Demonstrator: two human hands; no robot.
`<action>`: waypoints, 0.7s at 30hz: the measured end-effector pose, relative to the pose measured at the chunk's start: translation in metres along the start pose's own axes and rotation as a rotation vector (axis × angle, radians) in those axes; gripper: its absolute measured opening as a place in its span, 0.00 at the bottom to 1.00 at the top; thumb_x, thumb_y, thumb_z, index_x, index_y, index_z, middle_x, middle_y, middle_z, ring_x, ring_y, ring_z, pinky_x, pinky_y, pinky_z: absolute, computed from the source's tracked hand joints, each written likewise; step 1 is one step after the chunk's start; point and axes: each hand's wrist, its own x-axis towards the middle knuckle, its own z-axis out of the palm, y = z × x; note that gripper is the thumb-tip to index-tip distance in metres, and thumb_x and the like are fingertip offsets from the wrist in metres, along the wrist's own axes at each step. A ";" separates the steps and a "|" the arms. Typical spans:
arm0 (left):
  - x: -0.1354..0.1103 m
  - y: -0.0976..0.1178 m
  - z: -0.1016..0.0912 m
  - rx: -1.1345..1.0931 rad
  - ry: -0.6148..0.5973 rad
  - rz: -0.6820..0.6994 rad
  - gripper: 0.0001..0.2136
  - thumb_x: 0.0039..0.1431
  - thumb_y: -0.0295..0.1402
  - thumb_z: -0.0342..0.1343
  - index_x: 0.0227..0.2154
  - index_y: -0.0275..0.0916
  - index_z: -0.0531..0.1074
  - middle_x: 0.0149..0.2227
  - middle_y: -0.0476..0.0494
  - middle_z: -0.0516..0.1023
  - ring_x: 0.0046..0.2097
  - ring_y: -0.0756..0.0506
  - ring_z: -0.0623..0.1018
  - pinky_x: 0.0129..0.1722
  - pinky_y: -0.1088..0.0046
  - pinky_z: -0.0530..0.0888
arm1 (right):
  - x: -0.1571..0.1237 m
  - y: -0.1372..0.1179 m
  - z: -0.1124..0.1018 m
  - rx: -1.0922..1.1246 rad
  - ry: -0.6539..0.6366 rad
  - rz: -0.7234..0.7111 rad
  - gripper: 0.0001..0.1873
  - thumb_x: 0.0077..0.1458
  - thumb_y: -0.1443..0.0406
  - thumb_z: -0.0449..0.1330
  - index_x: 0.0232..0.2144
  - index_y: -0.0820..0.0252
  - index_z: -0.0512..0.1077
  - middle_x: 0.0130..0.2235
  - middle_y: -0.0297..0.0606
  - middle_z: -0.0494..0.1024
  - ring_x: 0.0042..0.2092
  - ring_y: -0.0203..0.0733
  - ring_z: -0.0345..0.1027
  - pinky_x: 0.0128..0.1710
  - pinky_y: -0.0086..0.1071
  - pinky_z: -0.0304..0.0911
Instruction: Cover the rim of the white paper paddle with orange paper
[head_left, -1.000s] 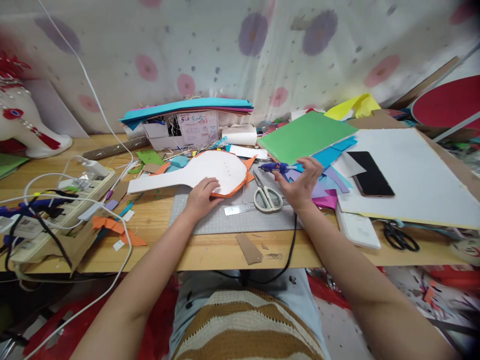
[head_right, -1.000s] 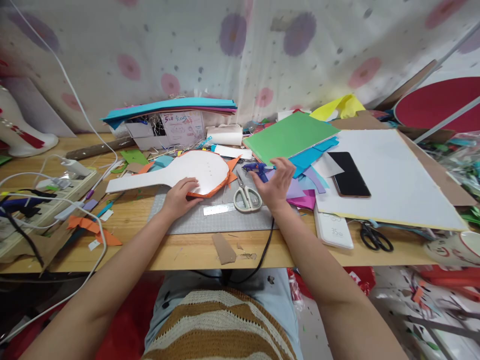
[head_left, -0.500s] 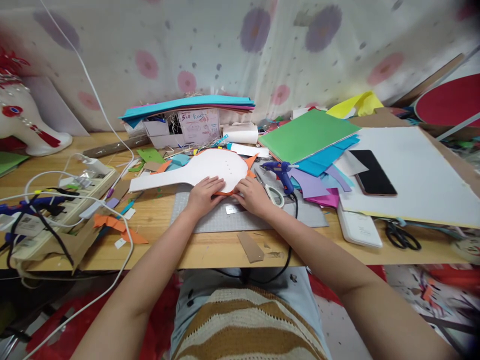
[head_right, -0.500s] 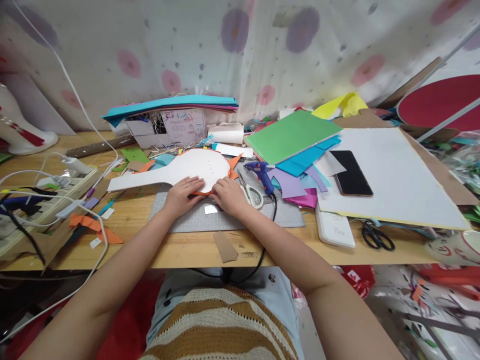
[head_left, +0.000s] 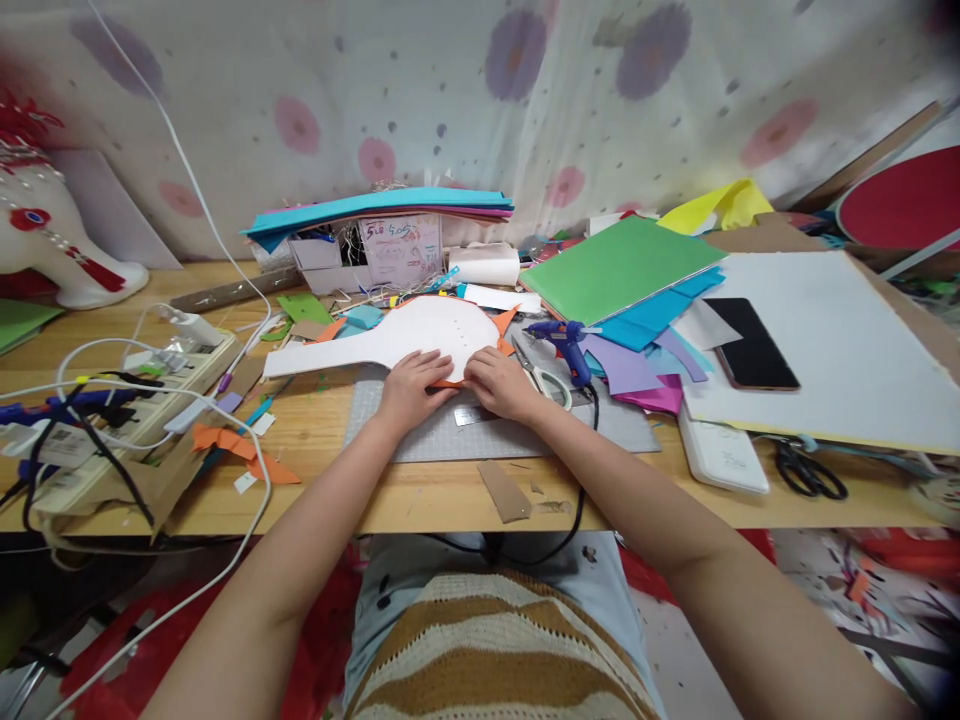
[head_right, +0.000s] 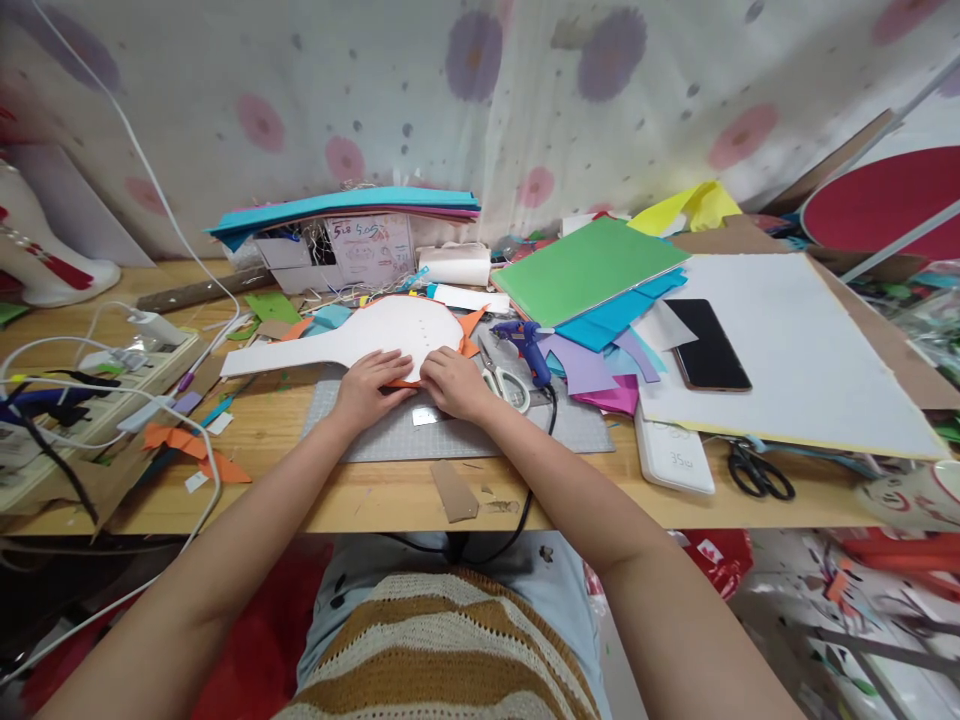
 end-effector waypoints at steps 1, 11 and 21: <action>0.001 0.001 0.000 0.001 0.002 -0.006 0.14 0.50 0.39 0.60 0.40 0.42 0.74 0.45 0.44 0.77 0.51 0.42 0.73 0.53 0.56 0.66 | 0.001 0.000 0.000 -0.004 -0.007 0.011 0.08 0.56 0.67 0.49 0.29 0.61 0.68 0.34 0.43 0.71 0.39 0.43 0.59 0.40 0.34 0.55; -0.002 0.003 0.002 0.028 0.047 0.027 0.08 0.57 0.34 0.52 0.34 0.42 0.76 0.42 0.47 0.78 0.49 0.45 0.74 0.52 0.61 0.69 | 0.021 0.007 0.000 0.080 0.067 0.223 0.04 0.55 0.66 0.52 0.30 0.60 0.65 0.36 0.39 0.70 0.34 0.39 0.61 0.33 0.32 0.55; -0.001 0.001 0.003 -0.033 0.019 -0.011 0.09 0.59 0.34 0.50 0.37 0.42 0.75 0.44 0.46 0.77 0.51 0.46 0.73 0.53 0.59 0.68 | -0.006 0.004 -0.004 0.138 0.068 0.007 0.06 0.52 0.63 0.58 0.29 0.60 0.68 0.34 0.41 0.69 0.39 0.43 0.59 0.40 0.36 0.57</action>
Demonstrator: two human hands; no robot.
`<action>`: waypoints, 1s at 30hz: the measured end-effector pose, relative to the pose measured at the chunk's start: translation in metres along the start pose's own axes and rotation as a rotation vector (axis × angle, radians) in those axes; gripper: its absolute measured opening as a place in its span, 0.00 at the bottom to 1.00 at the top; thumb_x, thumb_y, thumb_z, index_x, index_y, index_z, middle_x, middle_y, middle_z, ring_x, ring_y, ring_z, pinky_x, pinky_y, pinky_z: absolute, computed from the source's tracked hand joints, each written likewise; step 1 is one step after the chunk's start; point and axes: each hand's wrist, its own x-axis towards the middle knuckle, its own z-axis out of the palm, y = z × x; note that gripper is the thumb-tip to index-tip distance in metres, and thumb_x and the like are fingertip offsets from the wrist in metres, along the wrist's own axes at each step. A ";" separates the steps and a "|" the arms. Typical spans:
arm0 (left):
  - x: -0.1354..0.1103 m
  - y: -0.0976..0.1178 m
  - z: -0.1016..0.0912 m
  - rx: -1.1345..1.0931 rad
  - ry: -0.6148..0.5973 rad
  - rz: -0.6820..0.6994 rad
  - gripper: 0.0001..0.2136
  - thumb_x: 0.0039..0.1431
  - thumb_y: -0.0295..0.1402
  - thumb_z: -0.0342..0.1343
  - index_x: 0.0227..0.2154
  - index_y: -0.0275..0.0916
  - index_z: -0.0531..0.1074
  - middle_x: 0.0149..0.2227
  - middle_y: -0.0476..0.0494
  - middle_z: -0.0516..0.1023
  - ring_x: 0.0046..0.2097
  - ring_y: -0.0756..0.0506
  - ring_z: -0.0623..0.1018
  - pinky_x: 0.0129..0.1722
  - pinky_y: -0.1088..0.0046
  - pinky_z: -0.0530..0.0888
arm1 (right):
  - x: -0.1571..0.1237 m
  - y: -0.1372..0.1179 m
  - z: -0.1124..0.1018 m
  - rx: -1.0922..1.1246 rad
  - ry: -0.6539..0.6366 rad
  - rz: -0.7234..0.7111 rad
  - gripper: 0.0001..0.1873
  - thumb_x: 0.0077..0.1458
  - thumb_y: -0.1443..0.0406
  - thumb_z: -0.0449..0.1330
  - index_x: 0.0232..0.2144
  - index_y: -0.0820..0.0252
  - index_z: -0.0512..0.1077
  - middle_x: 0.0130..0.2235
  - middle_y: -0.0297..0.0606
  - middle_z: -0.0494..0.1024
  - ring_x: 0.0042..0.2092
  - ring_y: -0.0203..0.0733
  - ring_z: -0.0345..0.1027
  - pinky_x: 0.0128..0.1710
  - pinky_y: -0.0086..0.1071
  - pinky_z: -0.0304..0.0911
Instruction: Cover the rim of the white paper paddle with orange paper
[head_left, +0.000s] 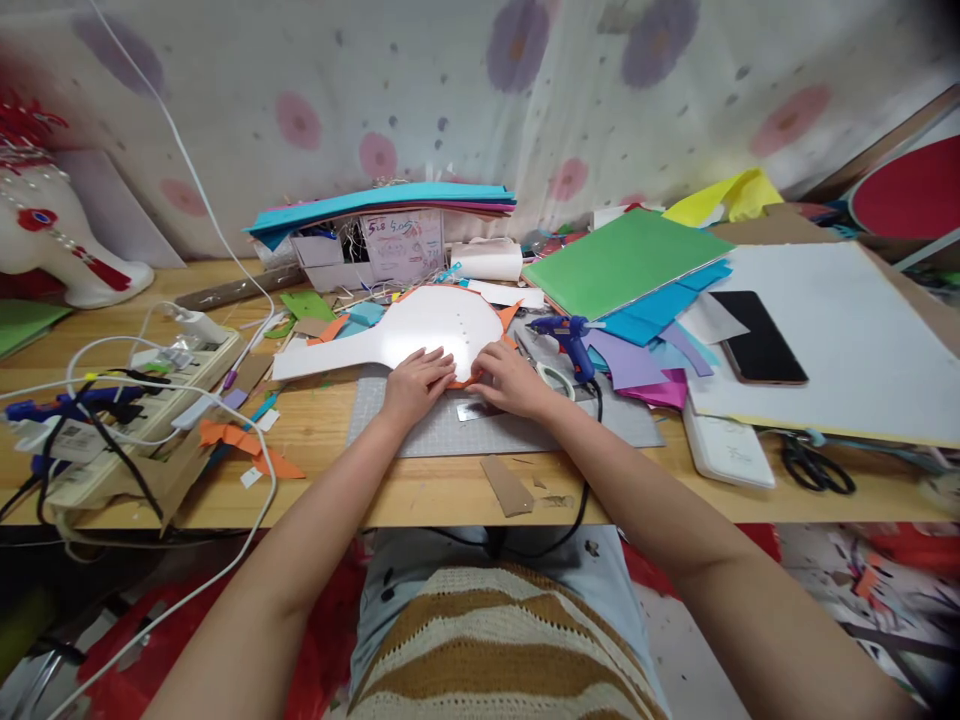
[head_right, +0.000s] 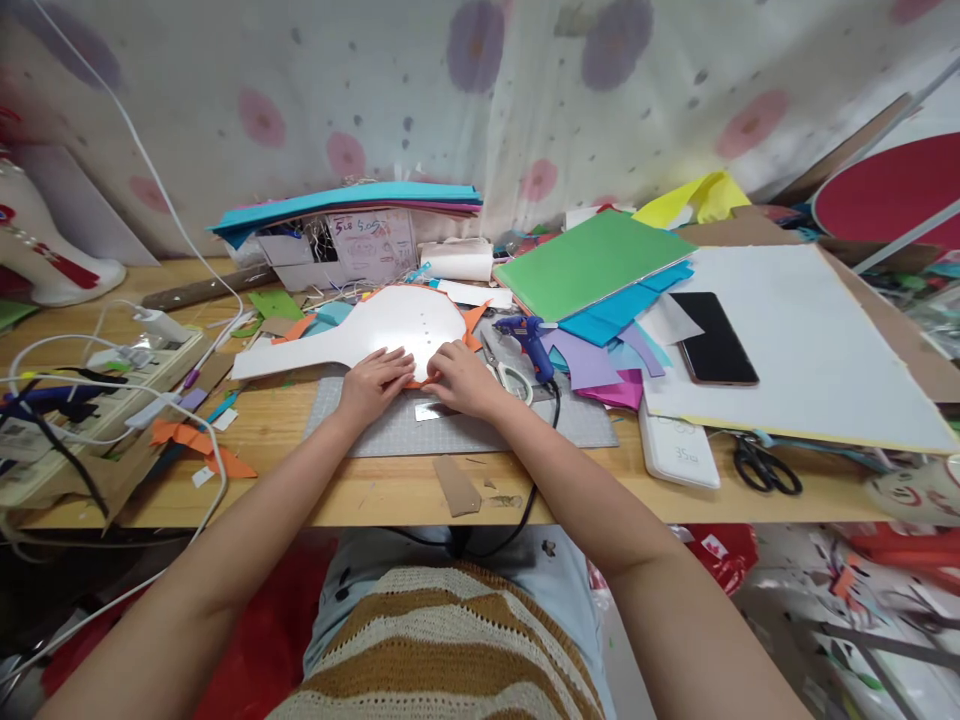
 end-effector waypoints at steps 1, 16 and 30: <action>0.000 0.000 0.000 -0.003 0.004 0.000 0.09 0.59 0.34 0.51 0.37 0.42 0.75 0.43 0.46 0.77 0.51 0.46 0.73 0.53 0.60 0.68 | -0.002 0.001 0.000 -0.022 -0.019 -0.008 0.06 0.51 0.62 0.59 0.30 0.60 0.68 0.35 0.41 0.69 0.39 0.43 0.59 0.41 0.36 0.57; 0.003 0.001 0.001 0.018 -0.018 -0.016 0.13 0.48 0.42 0.60 0.36 0.42 0.76 0.44 0.44 0.77 0.50 0.43 0.74 0.55 0.60 0.66 | 0.013 0.004 0.007 0.005 -0.082 0.077 0.03 0.52 0.68 0.56 0.27 0.62 0.67 0.32 0.40 0.69 0.37 0.42 0.58 0.39 0.34 0.56; 0.001 0.003 0.003 -0.033 -0.023 -0.069 0.09 0.54 0.37 0.57 0.37 0.42 0.75 0.43 0.45 0.77 0.51 0.45 0.73 0.56 0.60 0.66 | 0.023 -0.006 0.003 -0.099 -0.202 0.196 0.02 0.50 0.68 0.58 0.27 0.62 0.69 0.33 0.40 0.70 0.39 0.42 0.59 0.39 0.33 0.55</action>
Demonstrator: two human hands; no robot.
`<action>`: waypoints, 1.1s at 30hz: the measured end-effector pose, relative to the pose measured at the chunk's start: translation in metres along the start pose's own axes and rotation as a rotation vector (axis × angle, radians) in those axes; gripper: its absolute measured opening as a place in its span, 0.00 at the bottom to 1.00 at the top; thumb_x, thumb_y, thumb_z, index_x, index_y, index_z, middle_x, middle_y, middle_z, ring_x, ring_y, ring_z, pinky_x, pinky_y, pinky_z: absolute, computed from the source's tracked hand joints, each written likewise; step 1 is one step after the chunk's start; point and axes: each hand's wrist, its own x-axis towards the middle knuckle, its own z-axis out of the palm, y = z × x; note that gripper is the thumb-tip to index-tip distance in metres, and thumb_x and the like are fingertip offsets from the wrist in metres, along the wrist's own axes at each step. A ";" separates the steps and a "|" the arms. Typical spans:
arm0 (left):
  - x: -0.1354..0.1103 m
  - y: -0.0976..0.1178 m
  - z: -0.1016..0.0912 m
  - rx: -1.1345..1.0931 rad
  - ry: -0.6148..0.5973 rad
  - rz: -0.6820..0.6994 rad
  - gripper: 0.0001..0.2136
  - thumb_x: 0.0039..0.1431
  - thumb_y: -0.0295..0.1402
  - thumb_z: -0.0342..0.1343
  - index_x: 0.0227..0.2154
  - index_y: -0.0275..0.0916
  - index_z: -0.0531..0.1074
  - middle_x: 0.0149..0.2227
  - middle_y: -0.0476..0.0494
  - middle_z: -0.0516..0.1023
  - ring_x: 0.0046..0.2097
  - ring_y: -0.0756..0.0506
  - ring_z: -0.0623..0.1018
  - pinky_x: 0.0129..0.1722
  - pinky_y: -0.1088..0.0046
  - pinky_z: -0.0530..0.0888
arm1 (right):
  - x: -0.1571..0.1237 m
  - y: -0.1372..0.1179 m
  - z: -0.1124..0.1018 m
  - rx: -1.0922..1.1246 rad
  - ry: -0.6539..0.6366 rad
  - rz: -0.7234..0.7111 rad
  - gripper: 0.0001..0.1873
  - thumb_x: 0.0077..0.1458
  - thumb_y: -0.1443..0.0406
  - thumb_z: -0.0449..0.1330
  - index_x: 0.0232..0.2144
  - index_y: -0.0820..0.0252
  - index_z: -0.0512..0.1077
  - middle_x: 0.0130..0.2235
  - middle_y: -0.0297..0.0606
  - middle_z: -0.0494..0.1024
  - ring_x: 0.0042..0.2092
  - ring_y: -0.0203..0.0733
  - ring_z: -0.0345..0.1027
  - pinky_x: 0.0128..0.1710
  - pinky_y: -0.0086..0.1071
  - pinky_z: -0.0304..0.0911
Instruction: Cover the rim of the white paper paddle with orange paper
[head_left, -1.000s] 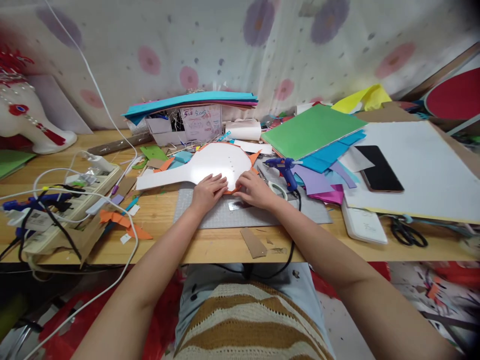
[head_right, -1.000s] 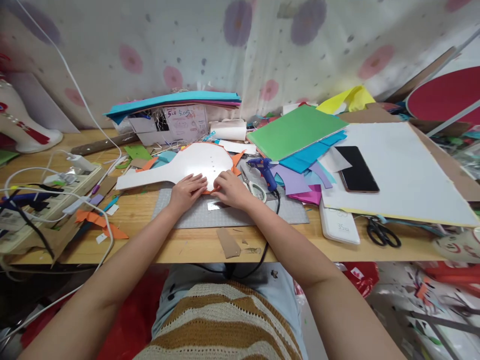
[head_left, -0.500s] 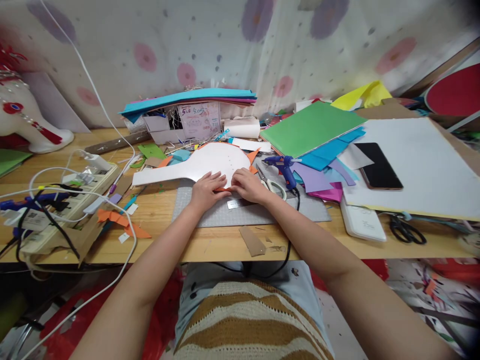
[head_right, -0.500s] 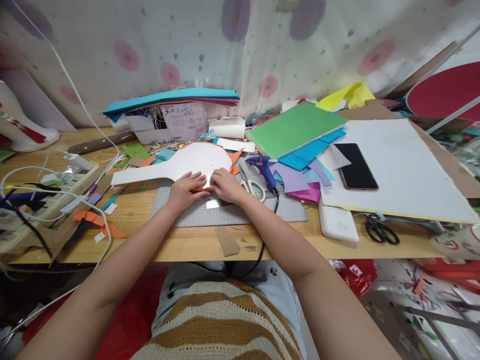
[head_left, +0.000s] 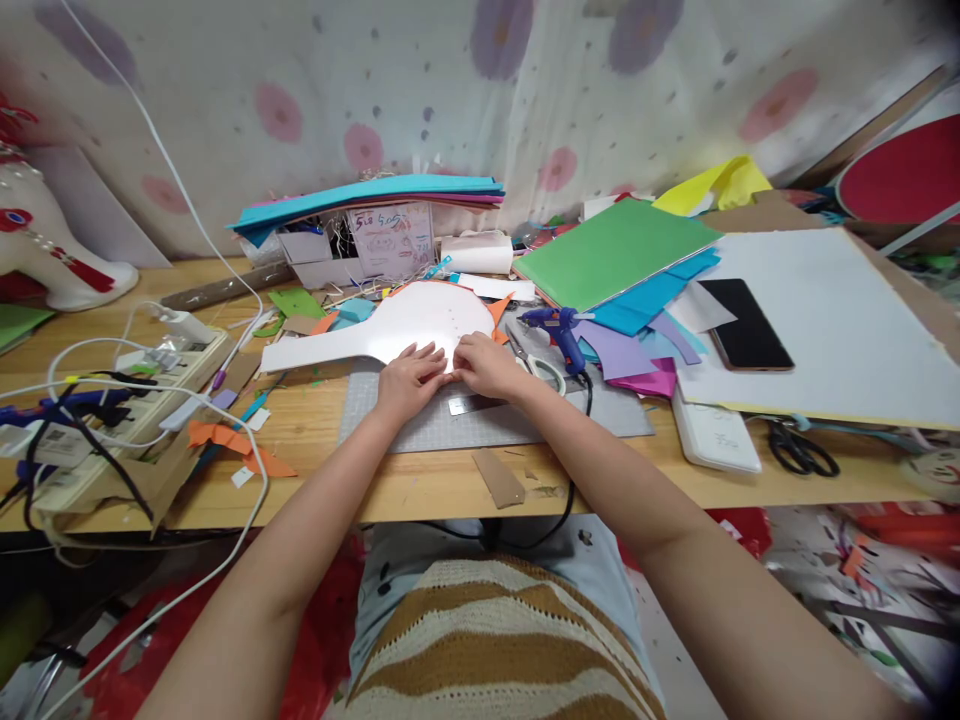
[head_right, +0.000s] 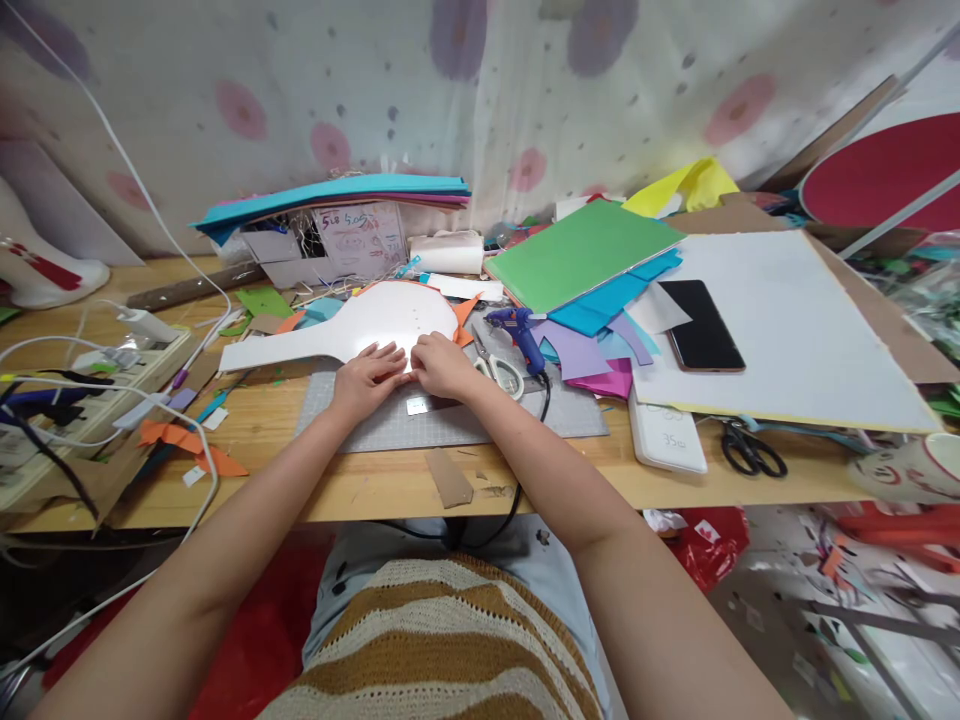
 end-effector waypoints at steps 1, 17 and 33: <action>0.000 0.000 0.000 -0.007 -0.008 -0.009 0.09 0.54 0.36 0.56 0.37 0.43 0.75 0.44 0.46 0.77 0.52 0.45 0.72 0.56 0.59 0.66 | 0.001 -0.001 0.000 0.004 -0.006 0.004 0.03 0.50 0.67 0.58 0.26 0.62 0.69 0.32 0.40 0.70 0.39 0.42 0.59 0.39 0.33 0.55; -0.002 0.000 0.004 -0.059 0.023 -0.096 0.08 0.53 0.29 0.56 0.37 0.43 0.75 0.45 0.46 0.76 0.53 0.45 0.71 0.57 0.55 0.64 | 0.002 0.005 0.028 0.247 0.332 0.414 0.63 0.33 0.54 0.68 0.62 0.60 0.33 0.63 0.55 0.28 0.64 0.62 0.18 0.58 0.56 0.36; 0.000 -0.003 0.004 -0.062 -0.007 -0.105 0.10 0.53 0.32 0.58 0.39 0.45 0.74 0.45 0.46 0.76 0.53 0.44 0.71 0.57 0.54 0.63 | 0.002 0.002 0.035 0.417 0.294 0.467 0.60 0.36 0.66 0.67 0.62 0.61 0.32 0.64 0.58 0.30 0.65 0.55 0.31 0.59 0.51 0.43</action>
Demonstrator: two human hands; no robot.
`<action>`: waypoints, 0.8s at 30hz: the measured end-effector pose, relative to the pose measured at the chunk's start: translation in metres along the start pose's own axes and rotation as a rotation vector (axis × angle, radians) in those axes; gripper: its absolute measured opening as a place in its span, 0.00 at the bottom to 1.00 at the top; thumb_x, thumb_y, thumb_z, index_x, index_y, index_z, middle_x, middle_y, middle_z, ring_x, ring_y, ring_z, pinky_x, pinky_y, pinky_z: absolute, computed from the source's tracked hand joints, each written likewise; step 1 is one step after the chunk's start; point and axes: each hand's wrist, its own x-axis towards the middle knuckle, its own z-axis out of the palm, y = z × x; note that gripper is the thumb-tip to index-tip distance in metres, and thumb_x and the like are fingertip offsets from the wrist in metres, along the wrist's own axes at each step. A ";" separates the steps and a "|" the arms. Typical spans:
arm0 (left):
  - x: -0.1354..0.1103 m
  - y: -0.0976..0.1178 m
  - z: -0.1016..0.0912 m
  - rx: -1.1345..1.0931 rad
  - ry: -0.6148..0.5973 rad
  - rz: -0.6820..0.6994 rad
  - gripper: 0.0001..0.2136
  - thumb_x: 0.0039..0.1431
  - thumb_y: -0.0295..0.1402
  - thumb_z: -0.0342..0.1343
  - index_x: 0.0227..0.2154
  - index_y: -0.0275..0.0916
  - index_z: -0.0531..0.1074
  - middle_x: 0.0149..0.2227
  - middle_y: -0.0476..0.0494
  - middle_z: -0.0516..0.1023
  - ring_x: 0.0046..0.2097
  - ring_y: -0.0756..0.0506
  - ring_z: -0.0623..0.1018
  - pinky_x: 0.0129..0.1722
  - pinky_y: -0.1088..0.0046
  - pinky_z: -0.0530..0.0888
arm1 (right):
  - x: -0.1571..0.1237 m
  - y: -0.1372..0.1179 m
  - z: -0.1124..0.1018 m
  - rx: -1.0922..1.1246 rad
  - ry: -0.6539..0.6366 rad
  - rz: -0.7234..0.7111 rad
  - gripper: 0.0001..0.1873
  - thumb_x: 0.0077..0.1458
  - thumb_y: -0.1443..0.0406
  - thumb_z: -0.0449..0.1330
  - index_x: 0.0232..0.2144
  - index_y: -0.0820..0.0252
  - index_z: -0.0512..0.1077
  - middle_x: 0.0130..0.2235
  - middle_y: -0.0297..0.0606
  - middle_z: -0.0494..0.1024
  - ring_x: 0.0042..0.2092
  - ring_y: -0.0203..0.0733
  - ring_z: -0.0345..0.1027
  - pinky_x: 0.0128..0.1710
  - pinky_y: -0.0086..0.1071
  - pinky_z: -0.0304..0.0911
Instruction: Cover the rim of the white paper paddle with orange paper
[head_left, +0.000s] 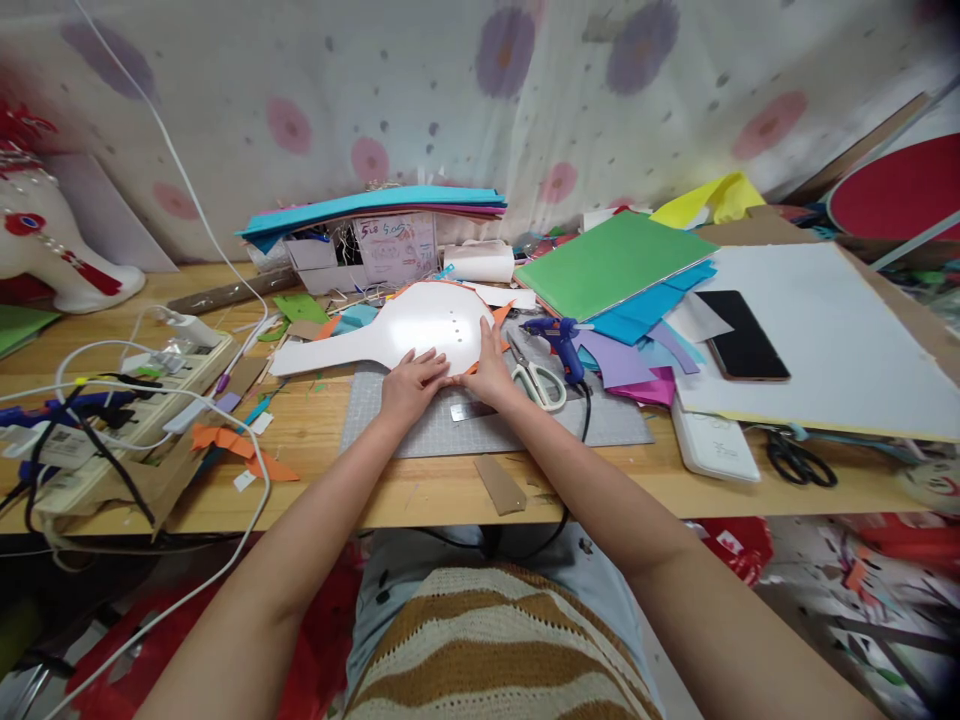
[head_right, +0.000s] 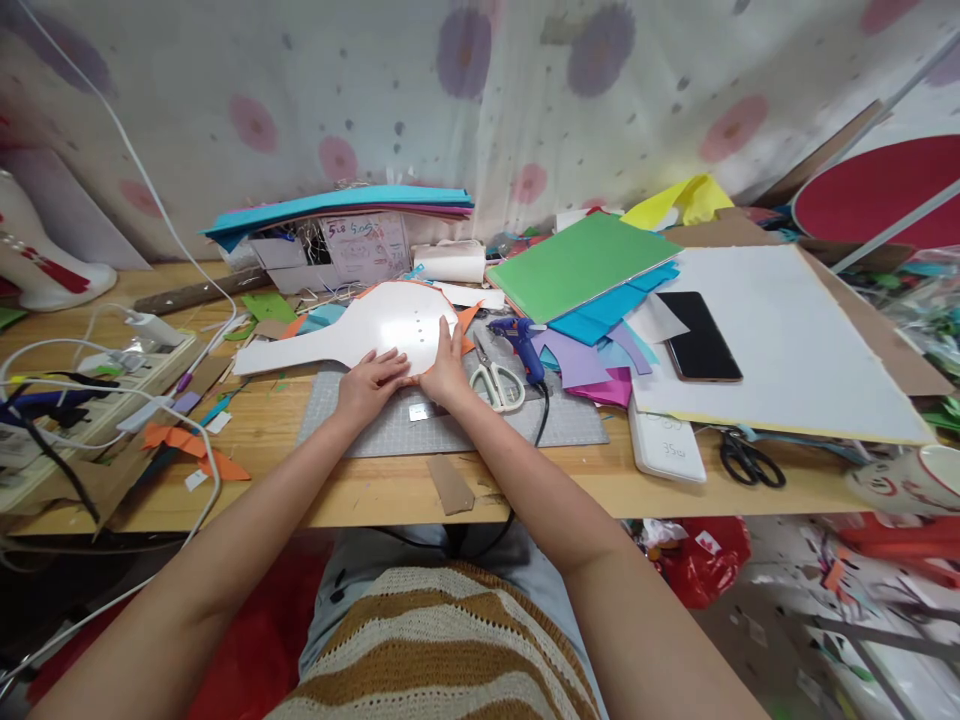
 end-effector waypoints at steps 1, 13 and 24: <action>0.000 0.001 0.000 0.007 0.000 0.004 0.10 0.53 0.32 0.57 0.39 0.45 0.74 0.45 0.46 0.76 0.53 0.44 0.71 0.56 0.54 0.64 | -0.001 0.000 0.001 -0.001 0.005 0.003 0.60 0.37 0.66 0.67 0.62 0.61 0.32 0.64 0.58 0.30 0.65 0.55 0.31 0.59 0.51 0.44; 0.003 0.006 -0.002 -0.011 0.027 -0.063 0.08 0.55 0.29 0.55 0.37 0.45 0.75 0.43 0.49 0.77 0.50 0.46 0.73 0.56 0.56 0.66 | -0.003 -0.001 -0.004 -0.201 0.082 0.004 0.60 0.36 0.59 0.67 0.63 0.58 0.34 0.64 0.54 0.34 0.64 0.64 0.30 0.57 0.60 0.39; 0.006 -0.009 -0.002 0.036 -0.003 0.069 0.08 0.55 0.33 0.55 0.37 0.48 0.75 0.43 0.53 0.77 0.48 0.46 0.75 0.53 0.62 0.70 | -0.012 -0.009 0.003 -0.411 0.021 -0.317 0.37 0.53 0.66 0.50 0.63 0.57 0.42 0.66 0.43 0.36 0.65 0.52 0.18 0.59 0.58 0.29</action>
